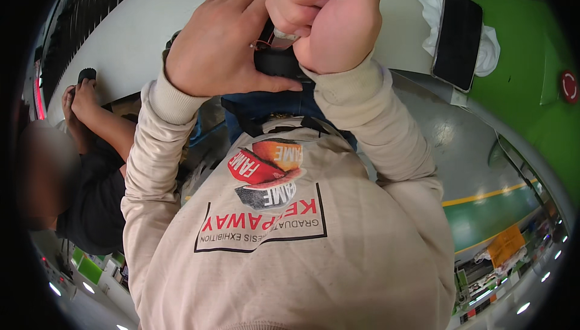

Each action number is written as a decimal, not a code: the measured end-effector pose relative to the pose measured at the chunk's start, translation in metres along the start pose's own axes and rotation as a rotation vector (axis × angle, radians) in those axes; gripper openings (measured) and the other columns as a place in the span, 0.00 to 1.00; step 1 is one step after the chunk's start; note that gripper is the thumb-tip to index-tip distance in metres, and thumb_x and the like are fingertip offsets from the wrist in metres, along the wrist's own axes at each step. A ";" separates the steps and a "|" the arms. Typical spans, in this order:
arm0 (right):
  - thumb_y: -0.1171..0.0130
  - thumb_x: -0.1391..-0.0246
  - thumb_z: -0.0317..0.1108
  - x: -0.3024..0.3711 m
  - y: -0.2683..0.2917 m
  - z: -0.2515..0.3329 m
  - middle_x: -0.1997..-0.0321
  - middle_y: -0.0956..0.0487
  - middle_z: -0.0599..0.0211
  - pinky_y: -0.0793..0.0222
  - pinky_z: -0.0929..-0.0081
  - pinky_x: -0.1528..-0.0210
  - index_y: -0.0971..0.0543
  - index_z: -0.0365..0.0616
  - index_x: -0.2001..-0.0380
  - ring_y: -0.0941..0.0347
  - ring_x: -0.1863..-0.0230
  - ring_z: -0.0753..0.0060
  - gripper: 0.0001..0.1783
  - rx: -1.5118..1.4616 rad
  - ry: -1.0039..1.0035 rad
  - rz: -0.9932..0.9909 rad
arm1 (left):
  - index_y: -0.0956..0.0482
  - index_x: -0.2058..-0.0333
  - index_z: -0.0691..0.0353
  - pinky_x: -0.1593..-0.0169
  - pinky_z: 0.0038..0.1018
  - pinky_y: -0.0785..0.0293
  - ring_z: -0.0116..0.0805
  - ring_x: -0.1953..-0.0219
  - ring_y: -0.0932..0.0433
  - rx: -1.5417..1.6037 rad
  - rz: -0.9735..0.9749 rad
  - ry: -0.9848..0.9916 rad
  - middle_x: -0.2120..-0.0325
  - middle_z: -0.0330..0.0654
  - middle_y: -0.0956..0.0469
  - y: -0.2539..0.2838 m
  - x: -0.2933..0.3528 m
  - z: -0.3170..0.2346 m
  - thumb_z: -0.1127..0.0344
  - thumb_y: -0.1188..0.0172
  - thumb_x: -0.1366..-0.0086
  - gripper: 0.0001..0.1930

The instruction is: Assembling and inspecting shoe components on an industrial conveyor line.

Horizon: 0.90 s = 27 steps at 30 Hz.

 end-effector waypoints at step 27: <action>0.49 0.23 0.61 -0.055 0.080 0.067 0.76 0.29 0.73 0.32 0.73 0.71 0.22 0.43 0.60 0.30 0.75 0.73 0.29 0.977 0.215 0.197 | 0.19 0.41 0.64 0.44 0.40 0.19 0.53 0.49 0.17 -0.078 -0.127 -0.029 0.50 0.49 0.17 0.010 0.007 -0.013 0.39 0.14 0.65 0.53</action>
Point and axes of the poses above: each hand's wrist, its own x-axis away from the middle knuckle, its own y-axis out of the back of the hand, z = x × y, the point moved 2 cm from there along -x, towards the middle knuckle
